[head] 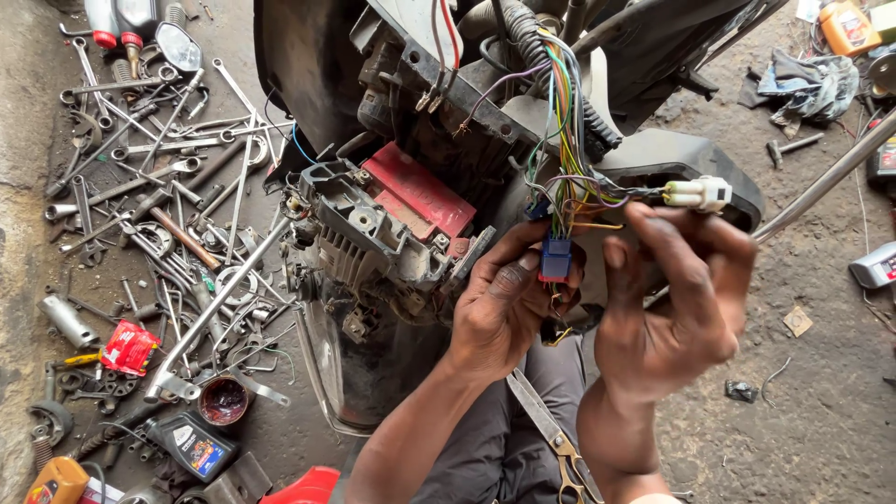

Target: Repairing and connecting the electrical wiring and connectors on a scooter.

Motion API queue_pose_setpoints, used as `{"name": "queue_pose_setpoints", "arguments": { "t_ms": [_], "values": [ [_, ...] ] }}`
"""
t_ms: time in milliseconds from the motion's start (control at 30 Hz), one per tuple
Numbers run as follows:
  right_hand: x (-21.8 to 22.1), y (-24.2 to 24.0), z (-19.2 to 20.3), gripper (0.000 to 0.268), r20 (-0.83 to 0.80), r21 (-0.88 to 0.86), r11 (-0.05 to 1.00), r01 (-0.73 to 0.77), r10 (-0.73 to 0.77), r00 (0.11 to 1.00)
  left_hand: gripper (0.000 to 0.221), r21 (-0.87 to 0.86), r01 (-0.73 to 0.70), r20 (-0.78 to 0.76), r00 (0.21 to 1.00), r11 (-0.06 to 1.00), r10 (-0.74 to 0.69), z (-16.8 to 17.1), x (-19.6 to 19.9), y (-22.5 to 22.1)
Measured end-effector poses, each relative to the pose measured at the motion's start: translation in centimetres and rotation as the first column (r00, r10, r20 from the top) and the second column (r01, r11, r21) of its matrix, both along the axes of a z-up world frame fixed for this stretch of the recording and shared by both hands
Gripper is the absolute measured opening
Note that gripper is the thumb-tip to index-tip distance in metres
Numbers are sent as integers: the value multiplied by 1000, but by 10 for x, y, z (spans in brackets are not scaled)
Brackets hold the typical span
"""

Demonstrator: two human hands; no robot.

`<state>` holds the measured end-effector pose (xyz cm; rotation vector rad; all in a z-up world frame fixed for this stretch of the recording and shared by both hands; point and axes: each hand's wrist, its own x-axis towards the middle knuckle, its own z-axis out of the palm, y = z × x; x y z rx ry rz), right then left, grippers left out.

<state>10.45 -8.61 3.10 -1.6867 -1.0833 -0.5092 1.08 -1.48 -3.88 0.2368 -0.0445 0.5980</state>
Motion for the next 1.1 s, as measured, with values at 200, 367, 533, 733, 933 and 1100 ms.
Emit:
{"name": "queue_pose_setpoints", "arguments": {
  "t_ms": [200, 367, 533, 733, 933, 1100],
  "values": [
    [1, 2, 0, 14, -81, 18, 998, -61, 63, 995, 36, 29, -41, -65, 997, 999, 43, -7, 3, -3],
    [-1, 2, 2, 17, -77, 10, 1000, -27, 28, 997, 39, 79, -81, -122, 988, 994, 91, -12, 6, -6],
    [-2, 1, 0, 13, 11, -2, 1000, -22, 22, 1000, 37, 19, -96, -59, 994, 995, 97, -12, 9, -7],
    [2, 1, 1, 15, 7, -2, 996, -86, 86, 996, 37, 59, -88, -83, 992, 994, 93, -7, 7, -4],
    [26, -1, -6, 13, -47, 75, 972, -221, 225, 973, 34, 11, -30, -72, 997, 999, 31, 1, 2, -1],
    [35, -7, -4, 19, -103, 105, 951, -291, 301, 948, 38, -29, 55, -8, 998, 998, -56, 22, -6, 7]
  ]
}}
